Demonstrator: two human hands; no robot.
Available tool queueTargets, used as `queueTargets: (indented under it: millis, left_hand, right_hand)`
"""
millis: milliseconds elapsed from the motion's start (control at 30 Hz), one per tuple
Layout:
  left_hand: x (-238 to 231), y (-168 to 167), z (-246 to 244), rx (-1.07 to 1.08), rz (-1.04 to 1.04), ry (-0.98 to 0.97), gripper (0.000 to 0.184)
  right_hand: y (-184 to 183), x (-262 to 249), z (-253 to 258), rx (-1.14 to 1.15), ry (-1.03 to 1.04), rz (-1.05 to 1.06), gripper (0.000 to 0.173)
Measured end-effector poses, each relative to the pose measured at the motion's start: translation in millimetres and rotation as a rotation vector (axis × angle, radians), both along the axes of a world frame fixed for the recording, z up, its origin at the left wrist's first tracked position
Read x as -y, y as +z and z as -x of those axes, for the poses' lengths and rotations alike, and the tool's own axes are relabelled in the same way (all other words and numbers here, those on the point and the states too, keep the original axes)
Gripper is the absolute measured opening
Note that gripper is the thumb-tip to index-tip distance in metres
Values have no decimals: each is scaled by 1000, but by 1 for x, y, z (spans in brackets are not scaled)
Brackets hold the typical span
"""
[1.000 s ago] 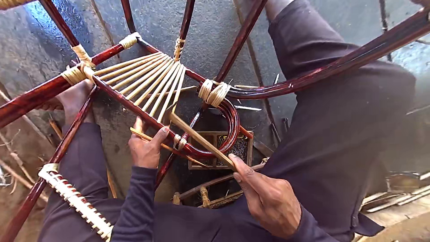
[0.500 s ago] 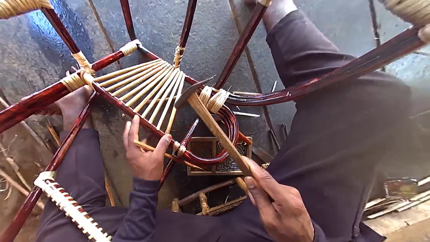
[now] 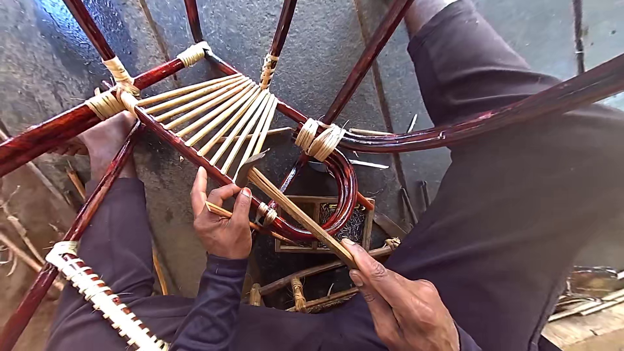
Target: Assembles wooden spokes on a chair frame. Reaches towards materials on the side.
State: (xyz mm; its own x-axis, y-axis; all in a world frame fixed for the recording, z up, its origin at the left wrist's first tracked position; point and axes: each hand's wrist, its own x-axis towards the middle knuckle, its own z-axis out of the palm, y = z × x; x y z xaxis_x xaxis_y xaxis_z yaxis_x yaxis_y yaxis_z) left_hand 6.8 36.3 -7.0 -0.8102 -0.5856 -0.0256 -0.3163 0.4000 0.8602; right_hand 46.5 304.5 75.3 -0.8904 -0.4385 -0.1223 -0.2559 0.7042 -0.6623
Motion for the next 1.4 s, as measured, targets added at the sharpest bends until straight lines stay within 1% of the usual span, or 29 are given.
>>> queueTargets:
  millis: [100,167,300,467,600,733,833,900,967,1000,1067,1100,1133,1167,1200,1233,1267,1333,1367,1400]
  left_hand:
    - [-2,1,-1,10,26,-30,7]
    - [-2,1,-2,-3,30,-70,9]
    - [-1,-1,-2,4,63,-80,9]
    - [-2,-1,-2,-13,57,-44,9]
    - [-2,-1,-1,-1,34,-37,10]
    - [-1,-2,1,3,52,-46,10]
    - [-1,1,-1,17,26,-37,11]
    - [0,2,1,32,-1,-34,12]
    - [4,-2,1,27,-45,-6,13]
    - [6,-2,-5,36,-97,-1,14]
    - [9,-1,-6,9,-281,34,14]
    - [9,0,-4,-13,-403,83,15]
    - [8,3,-3,-12,-517,157,20]
    - [8,2,0,-10,-587,235,28]
    - [8,-1,2,0,-604,288,34]
    - [7,0,-3,17,-605,311,40]
    - [7,2,-7,35,-616,310,44]
    - [8,1,1,17,-662,305,47]
    - [6,2,2,22,-685,311,46]
    - [5,3,1,33,-704,321,46]
  right_hand:
    - [1,-2,0,-6,6,-11,42]
    - [2,-2,1,0,10,-13,41]
    - [-1,-2,2,-10,0,-56,41]
    - [11,0,3,-19,-34,73,41]
    - [0,-1,4,-25,-7,-47,41]
    - [5,-1,5,-26,-22,19,40]
    - [-2,-1,-1,-8,-33,-20,41]
    - [0,-2,2,4,-60,2,41]
    - [6,2,3,4,-74,65,40]
    - [8,3,-2,23,-73,62,40]
    - [-2,4,-3,49,-72,25,40]
    - [-3,3,-2,75,-95,30,40]
    - [2,2,0,96,-128,70,40]
    - [9,3,3,92,-165,136,40]
    - [17,6,2,87,-207,183,40]
    - [24,8,-7,87,-234,185,40]
    - [22,10,-17,80,-227,158,39]
    - [-8,12,-19,32,-162,103,39]
    - [-9,11,-18,36,-160,91,39]
    - [0,10,-13,46,-174,120,38]
